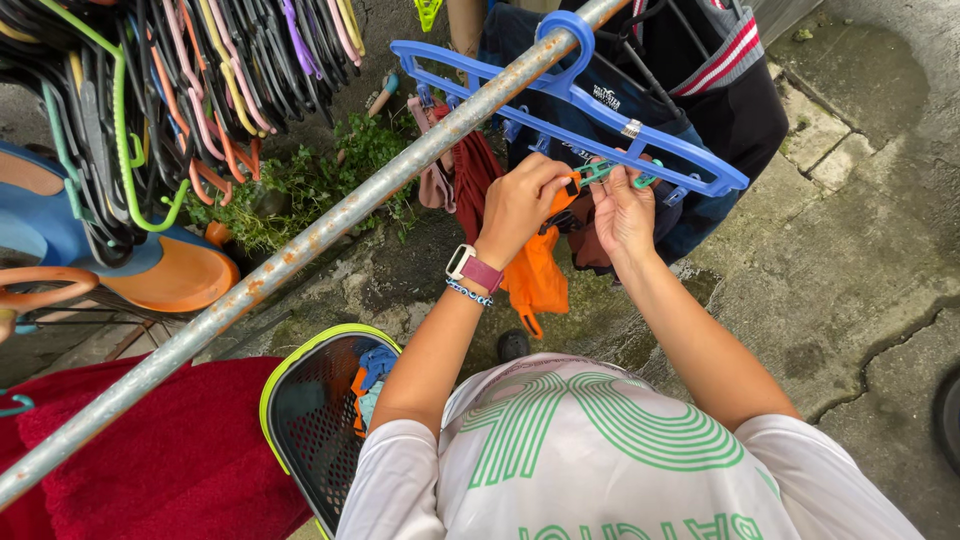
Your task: The person takes items of clothing from a laundry basket, places them on hangers, and hangs them on a laundry rack.
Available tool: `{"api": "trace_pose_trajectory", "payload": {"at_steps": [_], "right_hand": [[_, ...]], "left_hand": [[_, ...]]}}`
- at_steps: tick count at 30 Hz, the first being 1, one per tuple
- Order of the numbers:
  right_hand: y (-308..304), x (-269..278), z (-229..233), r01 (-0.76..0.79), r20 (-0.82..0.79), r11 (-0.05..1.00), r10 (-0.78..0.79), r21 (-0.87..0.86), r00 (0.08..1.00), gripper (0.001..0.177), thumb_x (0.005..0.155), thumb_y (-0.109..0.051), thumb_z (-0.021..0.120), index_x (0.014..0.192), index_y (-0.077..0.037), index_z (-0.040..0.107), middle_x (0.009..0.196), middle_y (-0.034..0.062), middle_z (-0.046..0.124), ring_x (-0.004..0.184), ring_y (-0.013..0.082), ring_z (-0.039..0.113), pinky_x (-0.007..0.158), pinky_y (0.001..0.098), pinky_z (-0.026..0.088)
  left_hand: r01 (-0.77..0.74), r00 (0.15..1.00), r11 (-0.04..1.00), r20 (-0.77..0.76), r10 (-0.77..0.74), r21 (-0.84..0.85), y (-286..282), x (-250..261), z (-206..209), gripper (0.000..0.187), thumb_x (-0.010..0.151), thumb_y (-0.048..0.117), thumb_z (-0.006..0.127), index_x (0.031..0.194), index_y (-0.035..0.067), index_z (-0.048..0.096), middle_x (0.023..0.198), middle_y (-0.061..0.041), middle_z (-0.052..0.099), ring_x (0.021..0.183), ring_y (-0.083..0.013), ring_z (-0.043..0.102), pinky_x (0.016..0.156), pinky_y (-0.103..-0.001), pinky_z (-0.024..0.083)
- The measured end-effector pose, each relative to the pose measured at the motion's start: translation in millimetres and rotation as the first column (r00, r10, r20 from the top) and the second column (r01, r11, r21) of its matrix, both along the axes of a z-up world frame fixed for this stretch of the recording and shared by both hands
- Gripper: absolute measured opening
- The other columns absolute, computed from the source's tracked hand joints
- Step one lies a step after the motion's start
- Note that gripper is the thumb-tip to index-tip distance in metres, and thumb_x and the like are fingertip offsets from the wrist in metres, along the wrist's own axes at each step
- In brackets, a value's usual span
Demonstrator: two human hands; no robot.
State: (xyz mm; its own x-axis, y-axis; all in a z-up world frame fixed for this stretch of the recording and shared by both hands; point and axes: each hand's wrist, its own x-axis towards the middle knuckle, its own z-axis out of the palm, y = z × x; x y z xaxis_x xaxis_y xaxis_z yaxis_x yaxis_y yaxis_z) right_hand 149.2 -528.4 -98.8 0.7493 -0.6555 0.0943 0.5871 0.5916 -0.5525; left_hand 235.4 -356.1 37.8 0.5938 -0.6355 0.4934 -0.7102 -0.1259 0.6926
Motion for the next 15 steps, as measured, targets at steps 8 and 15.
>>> {"api": "trace_pose_trajectory", "payload": {"at_steps": [8, 15], "right_hand": [[-1.9, -6.8, 7.4, 0.003, -0.139, 0.988, -0.024, -0.153, 0.990, 0.024, 0.108, -0.011, 0.062, 0.131, -0.010, 0.059, 0.130, 0.0053, 0.064, 0.125, 0.0205, 0.061, 0.111, 0.0396, 0.052], [0.2, -34.9, 10.5, -0.357, -0.527, 0.454, -0.334, -0.816, 0.781, 0.070, 0.112, -0.023, 0.053, 0.164, 0.002, 0.014, 0.160, 0.0247, 0.040, 0.153, 0.0351, 0.033, 0.126, 0.0419, 0.024]], "left_hand": [[-0.002, 1.000, 0.997, -0.016, 0.001, -0.077, -26.9, -14.5, -3.0, 0.005, 0.094, 0.013, 0.071, 0.099, 0.012, 0.073, 0.090, -0.003, 0.066, 0.076, -0.0247, 0.070, 0.064, -0.035, 0.054], [0.075, 0.943, 0.983, -0.309, -0.126, -0.170, -31.3, -13.3, -46.5, 0.017, 0.094, 0.007, 0.067, 0.110, 0.003, 0.066, 0.103, -0.010, 0.071, 0.088, -0.0233, 0.077, 0.073, -0.031, 0.060]]}}
